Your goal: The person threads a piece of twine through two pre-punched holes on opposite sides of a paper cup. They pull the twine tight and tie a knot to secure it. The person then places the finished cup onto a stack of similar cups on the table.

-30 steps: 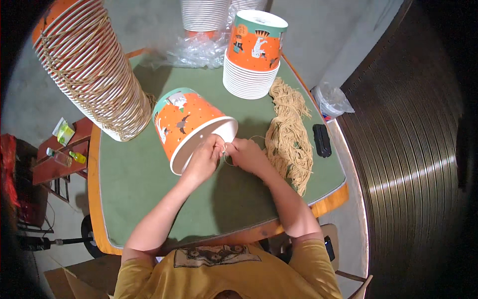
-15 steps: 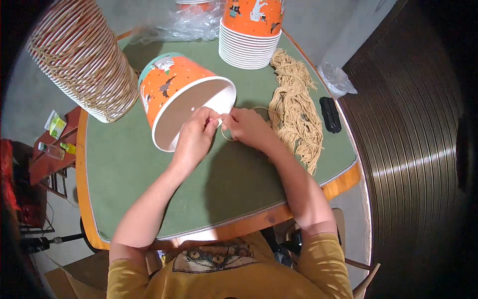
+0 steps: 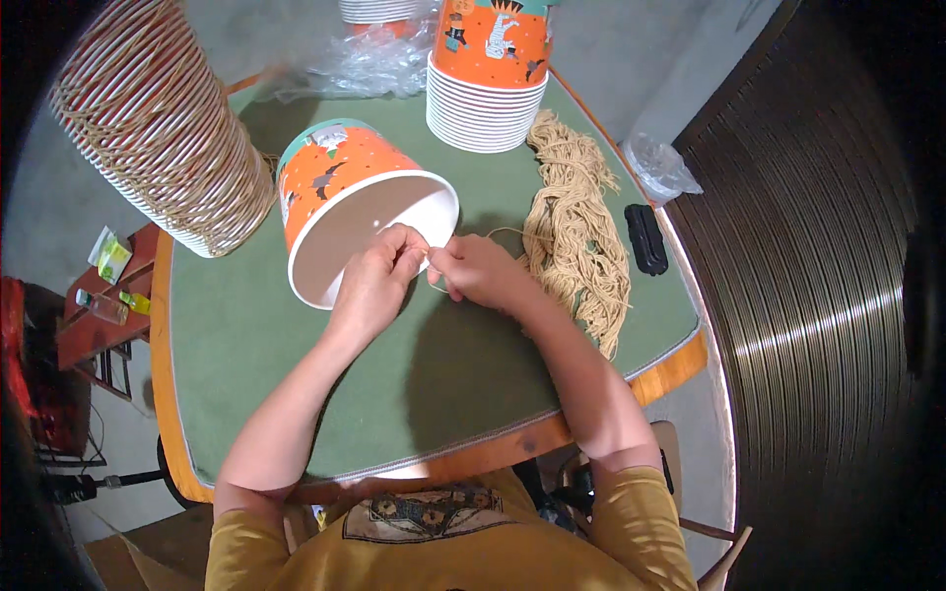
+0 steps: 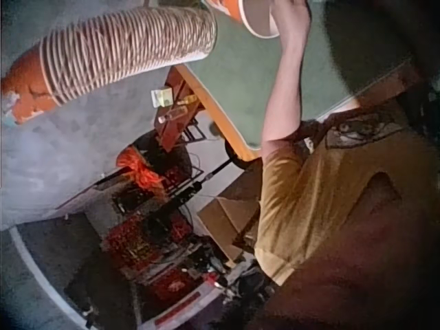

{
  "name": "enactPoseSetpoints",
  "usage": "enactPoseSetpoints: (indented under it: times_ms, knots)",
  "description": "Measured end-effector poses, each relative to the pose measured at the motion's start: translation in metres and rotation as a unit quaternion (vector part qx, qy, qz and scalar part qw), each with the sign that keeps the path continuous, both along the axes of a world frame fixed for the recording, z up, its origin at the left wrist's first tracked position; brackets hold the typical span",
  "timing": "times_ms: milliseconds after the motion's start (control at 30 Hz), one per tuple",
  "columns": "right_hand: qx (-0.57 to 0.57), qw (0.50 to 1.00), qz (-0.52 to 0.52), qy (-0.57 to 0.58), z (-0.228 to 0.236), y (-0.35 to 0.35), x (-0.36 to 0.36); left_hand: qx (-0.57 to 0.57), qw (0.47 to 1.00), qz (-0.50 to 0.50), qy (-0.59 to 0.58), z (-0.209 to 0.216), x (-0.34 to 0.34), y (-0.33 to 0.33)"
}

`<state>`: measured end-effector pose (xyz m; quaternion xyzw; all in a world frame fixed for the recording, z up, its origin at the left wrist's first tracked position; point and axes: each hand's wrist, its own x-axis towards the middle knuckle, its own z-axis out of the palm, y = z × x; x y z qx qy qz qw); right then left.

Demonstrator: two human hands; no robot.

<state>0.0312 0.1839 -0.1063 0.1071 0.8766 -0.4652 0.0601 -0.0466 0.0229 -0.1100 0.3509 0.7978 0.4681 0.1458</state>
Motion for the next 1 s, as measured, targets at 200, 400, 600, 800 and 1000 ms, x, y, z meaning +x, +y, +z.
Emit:
enactPoseSetpoints:
  times_ms: [200,400,600,800,1000]
  knots:
    - [0.061,0.998,0.005,0.021,0.0,-0.001,0.005,0.022,0.999,-0.02,-0.038,0.0,-0.006,-0.001]
    - [0.115,0.992,0.051,0.006,0.031,0.003,0.017,0.056,0.998,-0.018,-0.004,-0.012,-0.008,0.0]
    - [0.12,0.976,-0.017,0.183,0.034,-0.007,0.014,0.016,0.999,-0.026,0.025,-0.003,-0.008,0.0]
    - [0.003,0.983,-0.077,0.169,0.023,-0.015,0.008,-0.001,0.999,-0.052,-0.013,0.0,-0.009,-0.003]
    - [-0.022,0.974,-0.107,0.2,0.012,-0.02,0.005,-0.036,0.997,-0.054,-0.047,0.0,-0.012,-0.004]
